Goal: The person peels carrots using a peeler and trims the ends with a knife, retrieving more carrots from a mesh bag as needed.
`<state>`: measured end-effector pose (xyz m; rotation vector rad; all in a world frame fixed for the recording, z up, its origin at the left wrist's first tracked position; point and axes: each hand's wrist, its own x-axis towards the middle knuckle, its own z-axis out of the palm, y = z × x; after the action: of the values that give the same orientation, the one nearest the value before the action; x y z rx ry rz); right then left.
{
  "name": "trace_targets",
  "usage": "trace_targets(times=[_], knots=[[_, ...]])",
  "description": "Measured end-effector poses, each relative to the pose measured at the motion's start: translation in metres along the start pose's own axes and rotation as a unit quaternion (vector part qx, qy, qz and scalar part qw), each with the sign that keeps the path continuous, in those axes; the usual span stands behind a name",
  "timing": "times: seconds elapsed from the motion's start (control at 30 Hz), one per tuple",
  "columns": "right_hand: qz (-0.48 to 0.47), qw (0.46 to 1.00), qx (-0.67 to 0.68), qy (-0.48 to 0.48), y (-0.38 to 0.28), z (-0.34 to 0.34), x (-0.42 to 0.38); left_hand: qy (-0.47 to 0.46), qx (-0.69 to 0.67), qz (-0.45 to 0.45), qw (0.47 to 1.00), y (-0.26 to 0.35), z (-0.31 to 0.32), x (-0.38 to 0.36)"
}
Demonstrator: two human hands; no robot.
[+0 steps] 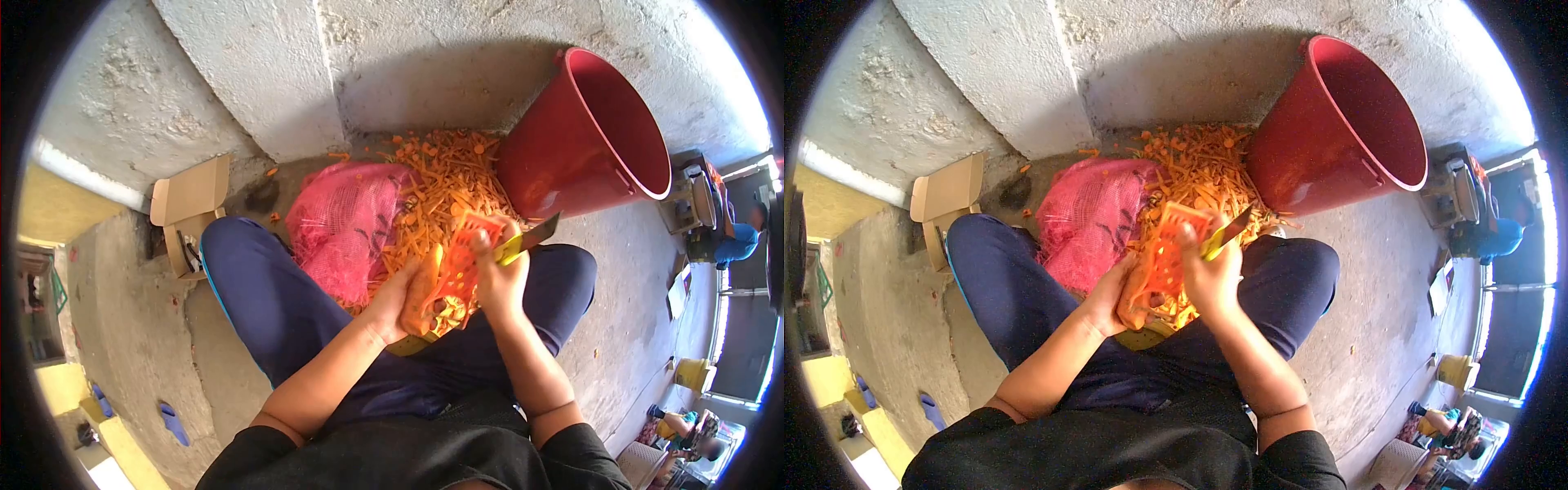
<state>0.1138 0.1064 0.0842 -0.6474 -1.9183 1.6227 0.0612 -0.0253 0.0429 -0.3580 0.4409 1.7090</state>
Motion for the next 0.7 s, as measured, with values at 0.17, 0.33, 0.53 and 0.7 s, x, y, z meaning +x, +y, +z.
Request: trace_targets(times=[0.17,0.33,0.53,0.7], knots=[[-0.043,0.993,-0.109,-0.015,0.002,0.013,-0.013,0.045,0.006,0.006,0.999,-0.003,0.005,0.004],[-0.064,0.98,-0.183,0.035,0.006,0.01,-0.004,0.093,0.07,0.008,0.993,-0.007,0.01,-0.003],[-0.046,0.943,-0.232,0.234,0.028,-0.027,0.059,-0.004,0.122,-0.036,0.992,-0.017,-0.004,-0.011],[-0.019,0.981,-0.101,0.164,0.023,-0.032,0.047,0.005,0.083,-0.057,0.995,-0.008,-0.007,-0.006]])
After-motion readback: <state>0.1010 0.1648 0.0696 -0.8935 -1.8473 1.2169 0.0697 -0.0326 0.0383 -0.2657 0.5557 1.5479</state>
